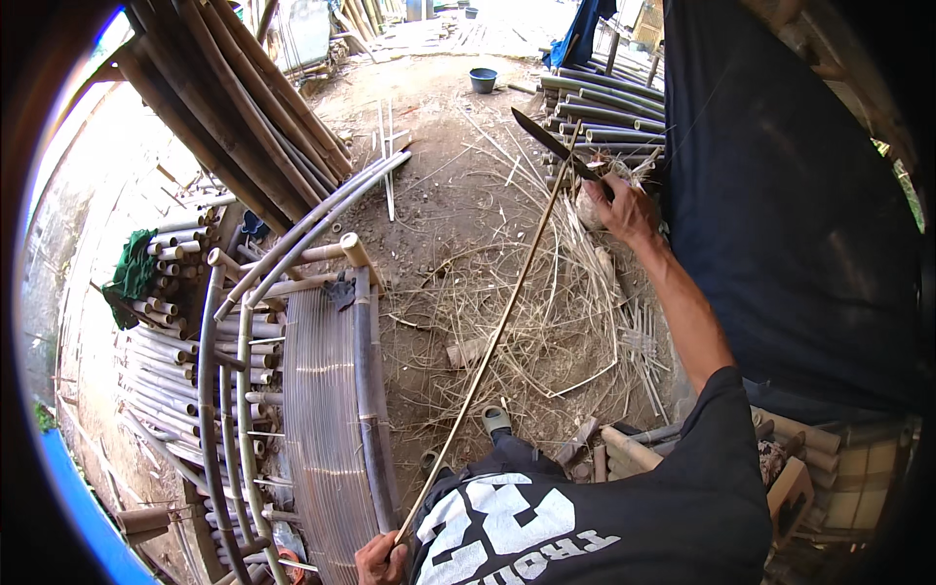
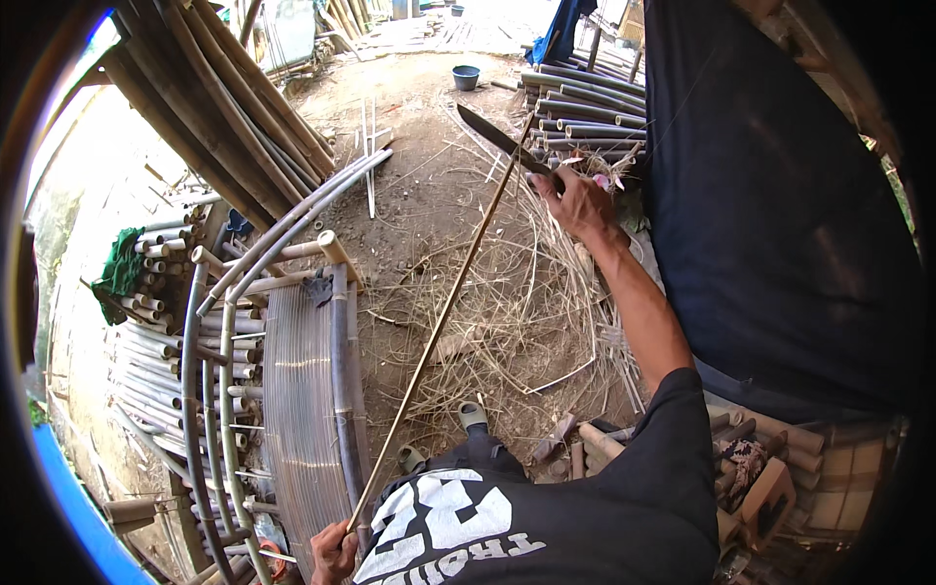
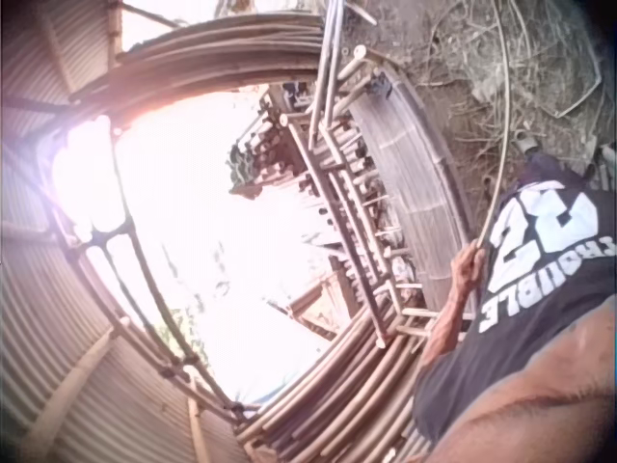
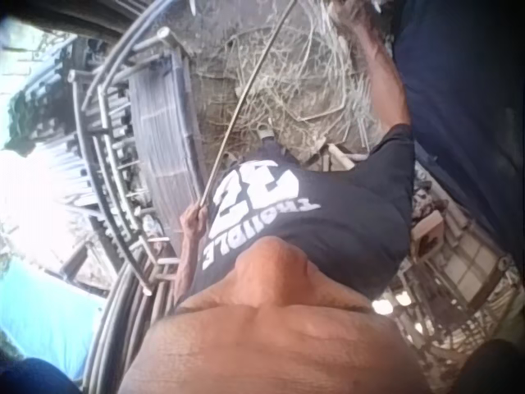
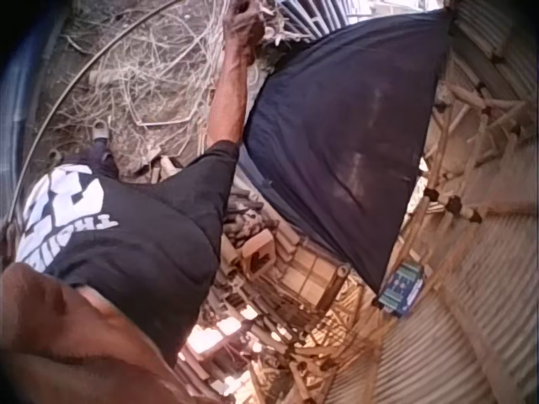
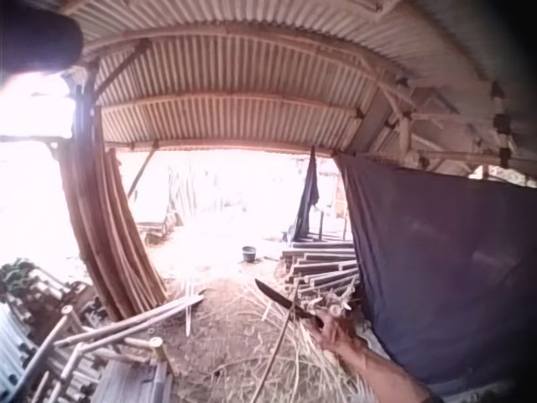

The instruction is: The person uses a large knife to split long bamboo poles into thin strips. They repeatedly strike the knife against the bamboo to separate the layers and then place the finished strips onto a nearby rack.

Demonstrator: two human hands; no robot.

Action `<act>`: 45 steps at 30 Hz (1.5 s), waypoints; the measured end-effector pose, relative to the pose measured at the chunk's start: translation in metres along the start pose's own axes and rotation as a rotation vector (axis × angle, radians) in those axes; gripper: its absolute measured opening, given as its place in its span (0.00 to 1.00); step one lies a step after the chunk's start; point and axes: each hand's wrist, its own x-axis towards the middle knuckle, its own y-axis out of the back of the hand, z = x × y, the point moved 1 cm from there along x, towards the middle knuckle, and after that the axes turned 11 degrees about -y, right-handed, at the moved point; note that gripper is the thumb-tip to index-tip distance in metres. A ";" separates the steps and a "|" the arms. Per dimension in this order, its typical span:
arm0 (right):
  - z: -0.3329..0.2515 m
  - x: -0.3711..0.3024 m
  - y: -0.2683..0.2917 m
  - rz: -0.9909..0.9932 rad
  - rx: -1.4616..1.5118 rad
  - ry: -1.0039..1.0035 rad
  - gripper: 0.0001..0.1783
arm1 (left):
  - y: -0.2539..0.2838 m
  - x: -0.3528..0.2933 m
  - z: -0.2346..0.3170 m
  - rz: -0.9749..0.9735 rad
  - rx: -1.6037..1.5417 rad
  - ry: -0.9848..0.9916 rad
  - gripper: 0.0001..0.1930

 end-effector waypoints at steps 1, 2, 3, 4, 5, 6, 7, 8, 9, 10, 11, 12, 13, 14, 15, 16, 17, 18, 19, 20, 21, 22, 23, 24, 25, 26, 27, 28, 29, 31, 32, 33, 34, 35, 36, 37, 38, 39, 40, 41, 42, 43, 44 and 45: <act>0.006 0.008 0.003 -0.001 -0.016 -0.001 0.42 | 0.001 -0.005 -0.005 -0.029 0.008 0.013 0.13; 0.011 0.016 0.006 -0.021 -0.045 -0.026 0.43 | 0.002 -0.011 -0.014 -0.060 0.014 0.025 0.10; 0.010 0.027 0.010 -0.039 -0.071 -0.044 0.45 | 0.001 -0.018 -0.024 -0.083 0.023 0.037 0.07; 0.007 0.032 0.016 -0.061 -0.095 -0.065 0.46 | 0.001 -0.025 -0.031 -0.066 0.047 0.006 0.08; 0.003 0.035 0.025 -0.008 -0.069 -0.098 0.48 | 0.000 -0.032 -0.038 -0.050 0.070 -0.026 0.09; 0.007 0.042 0.036 0.007 -0.036 -0.199 0.48 | 0.000 -0.037 -0.045 -0.029 0.091 -0.069 0.10; 0.019 0.053 0.045 0.019 0.000 -0.301 0.48 | 0.004 -0.050 -0.050 -0.053 0.107 -0.002 0.11; 0.040 0.069 0.054 0.069 0.052 -0.362 0.48 | 0.011 -0.067 -0.053 -0.070 0.127 0.060 0.12; 0.055 0.079 0.064 0.119 0.095 -0.426 0.48 | 0.014 -0.070 -0.054 -0.094 0.138 0.123 0.14; 0.069 0.078 0.068 0.225 -0.003 -0.428 0.46 | 0.010 -0.068 -0.055 -0.022 0.018 0.151 0.15; 0.049 0.069 0.061 0.186 0.005 -0.359 0.45 | 0.002 -0.062 -0.062 -0.057 -0.029 0.211 0.11; 0.010 0.046 0.057 0.146 0.025 -0.286 0.44 | -0.001 -0.038 -0.057 -0.084 -0.068 0.272 0.10; -0.023 0.021 0.046 0.107 0.046 -0.215 0.43 | -0.010 -0.016 -0.043 0.004 -0.249 0.337 0.12; -0.043 -0.003 0.027 0.082 0.123 -0.146 0.40 | -0.021 0.029 -0.017 0.086 -0.432 0.382 0.14; -0.064 -0.028 0.009 0.057 0.197 -0.075 0.38 | -0.029 0.066 -0.011 -0.015 -0.450 0.411 0.16; -0.095 -0.058 -0.011 -0.022 0.278 -0.006 0.31 | -0.038 0.091 -0.016 0.013 -0.570 0.428 0.16; -0.107 -0.088 -0.036 -0.193 0.389 -0.057 0.28 | -0.039 0.125 0.000 -0.006 -0.575 0.437 0.17; -0.131 -0.120 -0.045 -0.283 0.398 0.029 0.27 | -0.042 0.150 0.002 -0.011 -0.702 0.397 0.17; -0.146 -0.146 -0.058 -0.367 0.417 0.130 0.30 | -0.042 0.174 0.012 0.006 -0.763 0.416 0.18; -0.165 -0.175 -0.062 -0.271 0.386 0.267 0.31 | -0.043 0.193 0.020 0.014 -0.826 0.436 0.19; -0.183 -0.197 -0.064 -0.174 0.358 0.399 0.31 | -0.046 0.202 0.022 0.026 -0.842 0.410 0.19; -0.193 -0.206 -0.059 -0.148 0.390 0.480 0.30 | -0.049 0.210 0.021 0.038 -0.858 0.385 0.19; -0.202 -0.213 -0.052 -0.127 0.427 0.561 0.30 | -0.049 0.210 0.018 0.055 -0.872 0.365 0.20; -0.203 -0.212 -0.051 -0.157 0.442 0.547 0.30 | -0.047 0.207 0.016 0.033 -0.880 0.341 0.16; -0.204 -0.204 -0.051 -0.247 0.460 0.440 0.30 | -0.044 0.204 0.020 0.060 -0.864 0.342 0.14; -0.203 -0.197 -0.051 -0.343 0.467 0.322 0.30 | -0.043 0.203 0.031 0.080 -0.857 0.353 0.12; -0.201 -0.196 -0.051 -0.437 0.472 0.204 0.30 | -0.041 0.201 0.038 0.100 -0.849 0.363 0.12; -0.202 -0.199 -0.052 -0.487 0.485 0.110 0.30 | -0.041 0.202 0.041 0.112 -0.884 0.354 0.12; -0.202 -0.204 -0.050 -0.385 0.512 0.250 0.30 | -0.043 0.200 0.038 0.089 -0.884 0.361 0.12; -0.203 -0.218 -0.049 -0.190 0.577 0.524 0.29 | -0.047 0.188 0.027 0.052 -0.869 0.394 0.15; -0.203 -0.214 -0.049 -0.125 0.478 0.627 0.30 | -0.048 0.186 0.024 0.035 -0.866 0.375 0.17; -0.202 -0.205 -0.058 -0.055 0.457 0.631 0.31 | -0.046 0.180 0.025 0.029 -0.858 0.364 0.19; -0.191 -0.187 -0.065 -0.226 0.453 0.382 0.30 | -0.045 0.179 0.033 0.025 -0.867 0.353 0.19; -0.181 -0.174 -0.068 -0.391 0.443 0.129 0.29 | -0.046 0.178 0.038 0.022 -0.876 0.342 0.19; -0.184 -0.170 -0.055 -0.344 0.454 0.136 0.27 | -0.049 0.177 0.038 0.031 -0.864 0.358 0.19; -0.186 -0.173 -0.052 -0.336 0.463 0.189 0.27 | -0.048 0.176 0.037 0.032 -0.874 0.357 0.19; -0.188 -0.180 -0.050 -0.329 0.472 0.244 0.27 | -0.046 0.175 0.037 0.033 -0.885 0.355 0.19; -0.187 -0.187 -0.049 -0.321 0.481 0.285 0.27 | -0.046 0.173 0.037 0.022 -0.893 0.360 0.19; -0.189 -0.187 -0.050 -0.027 0.455 0.469 0.28 | -0.046 0.171 0.039 0.011 -0.886 0.375 0.19; -0.181 -0.176 -0.056 -0.098 0.429 0.360 0.29 | -0.046 0.169 0.041 0.000 -0.879 0.389 0.19; -0.167 -0.161 -0.060 -0.170 0.400 0.248 0.29 | -0.045 0.165 0.045 -0.014 -0.875 0.406 0.19; -0.159 -0.146 -0.060 -0.231 0.375 0.153 0.29 | -0.044 0.161 0.047 -0.019 -0.875 0.410 0.19; -0.156 -0.139 -0.055 -0.153 0.351 0.169 0.29 | -0.043 0.153 0.048 -0.025 -0.875 0.413 0.19; -0.155 -0.137 -0.054 -0.149 0.340 0.181 0.30 | -0.044 0.145 0.047 -0.037 -0.876 0.424 0.19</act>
